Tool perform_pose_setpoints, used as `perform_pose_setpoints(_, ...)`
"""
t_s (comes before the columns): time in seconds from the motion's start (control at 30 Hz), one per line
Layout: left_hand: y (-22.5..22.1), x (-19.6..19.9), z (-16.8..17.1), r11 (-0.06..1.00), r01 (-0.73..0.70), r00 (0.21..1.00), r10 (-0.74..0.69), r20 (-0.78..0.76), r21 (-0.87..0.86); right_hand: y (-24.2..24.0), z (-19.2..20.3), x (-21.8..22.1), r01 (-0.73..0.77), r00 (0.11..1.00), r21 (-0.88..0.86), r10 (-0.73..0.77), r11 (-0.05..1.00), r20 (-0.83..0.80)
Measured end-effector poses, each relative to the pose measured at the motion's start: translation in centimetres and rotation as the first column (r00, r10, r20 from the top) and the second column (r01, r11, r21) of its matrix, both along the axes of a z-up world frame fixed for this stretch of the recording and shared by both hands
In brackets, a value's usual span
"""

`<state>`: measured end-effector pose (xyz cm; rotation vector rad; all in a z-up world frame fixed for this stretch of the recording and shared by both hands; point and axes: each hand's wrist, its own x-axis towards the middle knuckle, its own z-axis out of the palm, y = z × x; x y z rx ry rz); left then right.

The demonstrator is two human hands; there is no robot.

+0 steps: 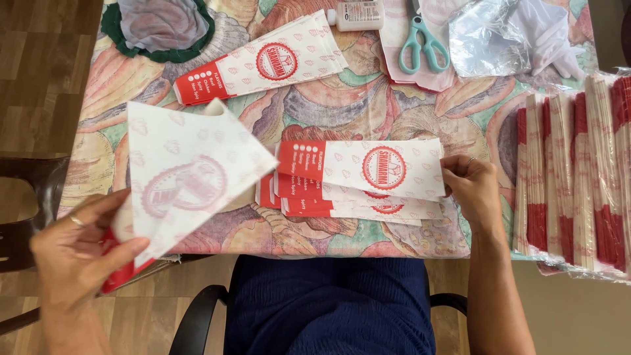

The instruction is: Counting and stacking paper shawarma wrappers on a table.

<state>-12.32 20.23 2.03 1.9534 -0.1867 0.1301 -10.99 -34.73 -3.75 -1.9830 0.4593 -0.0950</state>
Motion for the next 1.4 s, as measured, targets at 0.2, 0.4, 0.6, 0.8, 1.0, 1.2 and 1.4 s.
perform_pose_setpoints(0.2,-8.8,3.2,-0.8,0.935,0.334,0.94,-0.323,0.108,-0.116,5.5,4.9,-0.6,0.065,0.977,-0.262,-0.008,0.963,0.214)
perform_pose_setpoints(0.4,-15.1,4.4,-1.2,0.85,0.517,0.854,-0.506,0.117,-0.103,7.1,4.4,-2.3,-0.146,0.978,0.148,0.121,0.978,0.168)
perform_pose_setpoints(0.6,-15.2,4.0,-0.9,0.861,0.509,0.86,-0.508,0.047,-0.008,6.0,3.8,-2.6,-0.197,0.973,0.239,0.159,0.951,0.17)
perform_pose_setpoints(0.8,-12.8,3.5,-1.9,0.883,0.469,0.882,-0.469,0.044,0.027,4.7,3.6,-2.2,-0.281,0.946,0.256,0.222,0.925,0.234)
perform_pose_setpoints(1.0,-9.4,3.3,-2.0,0.901,0.41,0.904,-0.422,0.069,0.145,-1.1,0.5,-2.3,-0.078,0.979,0.415,-0.01,0.907,0.205)
perform_pose_setpoints(1.2,-8.5,5.0,-2.2,0.918,0.396,0.918,-0.396,0.008,0.004,-6.3,1.9,-4.3,0.187,0.917,0.419,-0.312,0.888,0.251)
perform_pose_setpoints(1.4,-16.5,9.2,-3.9,0.808,0.521,0.828,-0.557,0.068,0.275,-4.9,7.3,-6.6,0.059,0.727,0.806,-0.579,0.589,0.37)
